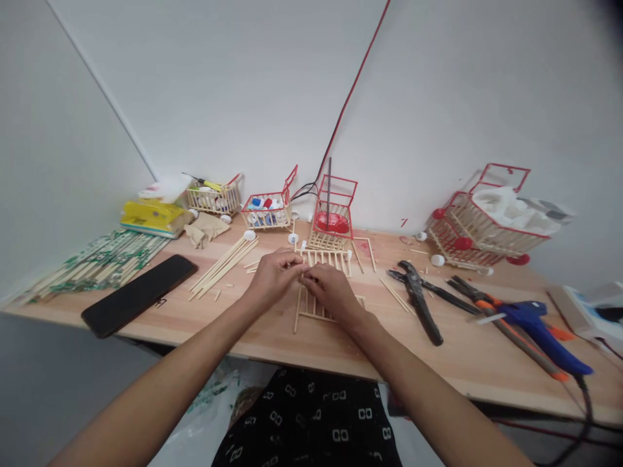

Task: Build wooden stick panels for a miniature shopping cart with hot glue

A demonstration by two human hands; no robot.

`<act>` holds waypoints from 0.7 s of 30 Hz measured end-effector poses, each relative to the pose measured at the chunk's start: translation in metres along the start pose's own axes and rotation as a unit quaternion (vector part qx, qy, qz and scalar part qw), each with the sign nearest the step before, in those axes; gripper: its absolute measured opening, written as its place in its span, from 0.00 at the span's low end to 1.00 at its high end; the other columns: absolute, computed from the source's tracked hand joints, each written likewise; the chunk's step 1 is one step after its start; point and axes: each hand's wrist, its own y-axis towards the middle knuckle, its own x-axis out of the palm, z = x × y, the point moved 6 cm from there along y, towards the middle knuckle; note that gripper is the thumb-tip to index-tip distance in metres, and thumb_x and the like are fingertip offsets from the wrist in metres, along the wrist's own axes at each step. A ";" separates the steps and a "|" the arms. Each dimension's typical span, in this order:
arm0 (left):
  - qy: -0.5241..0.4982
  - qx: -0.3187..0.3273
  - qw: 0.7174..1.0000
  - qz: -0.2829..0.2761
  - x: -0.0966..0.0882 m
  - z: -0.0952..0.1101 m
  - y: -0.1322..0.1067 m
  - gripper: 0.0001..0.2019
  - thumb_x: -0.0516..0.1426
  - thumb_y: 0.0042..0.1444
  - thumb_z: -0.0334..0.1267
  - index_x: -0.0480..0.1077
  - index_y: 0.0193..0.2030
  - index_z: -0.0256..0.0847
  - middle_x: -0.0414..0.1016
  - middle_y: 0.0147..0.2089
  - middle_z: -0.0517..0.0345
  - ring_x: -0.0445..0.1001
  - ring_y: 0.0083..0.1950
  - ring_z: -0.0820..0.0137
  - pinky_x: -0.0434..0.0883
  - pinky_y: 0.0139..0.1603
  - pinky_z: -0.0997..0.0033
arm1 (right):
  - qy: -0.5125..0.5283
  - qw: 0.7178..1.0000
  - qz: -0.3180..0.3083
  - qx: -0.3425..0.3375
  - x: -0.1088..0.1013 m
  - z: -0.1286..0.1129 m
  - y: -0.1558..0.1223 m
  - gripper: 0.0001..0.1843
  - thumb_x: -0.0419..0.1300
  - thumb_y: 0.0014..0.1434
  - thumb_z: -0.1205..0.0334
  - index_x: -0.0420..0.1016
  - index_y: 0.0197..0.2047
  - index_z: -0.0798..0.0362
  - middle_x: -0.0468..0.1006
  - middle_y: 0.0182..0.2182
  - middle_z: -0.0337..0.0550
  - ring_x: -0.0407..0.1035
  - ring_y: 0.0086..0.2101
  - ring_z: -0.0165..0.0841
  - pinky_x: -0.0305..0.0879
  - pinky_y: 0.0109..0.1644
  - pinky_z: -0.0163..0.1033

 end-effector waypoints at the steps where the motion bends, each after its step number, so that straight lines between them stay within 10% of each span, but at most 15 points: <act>1: 0.000 0.000 1.000 0.001 0.000 0.000 0.000 0.09 0.57 0.56 0.38 0.74 0.27 0.39 0.73 0.29 0.58 0.69 0.35 0.69 0.63 0.38 0.71 | 0.004 1.000 0.001 0.002 -0.002 -0.001 0.000 0.09 0.58 0.62 0.64 0.73 0.29 0.54 0.74 0.28 0.41 0.66 0.32 0.32 0.59 0.38 0.35; 21: 0.056 -0.019 0.998 -0.005 -0.001 -0.001 -0.003 0.06 0.61 0.53 0.36 0.75 0.27 0.39 0.76 0.28 0.60 0.70 0.33 0.71 0.63 0.35 0.73 | -0.047 0.998 -0.033 0.038 -0.009 -0.001 -0.008 0.11 0.54 0.63 0.68 0.70 0.28 0.53 0.72 0.27 0.41 0.64 0.33 0.33 0.57 0.38 0.36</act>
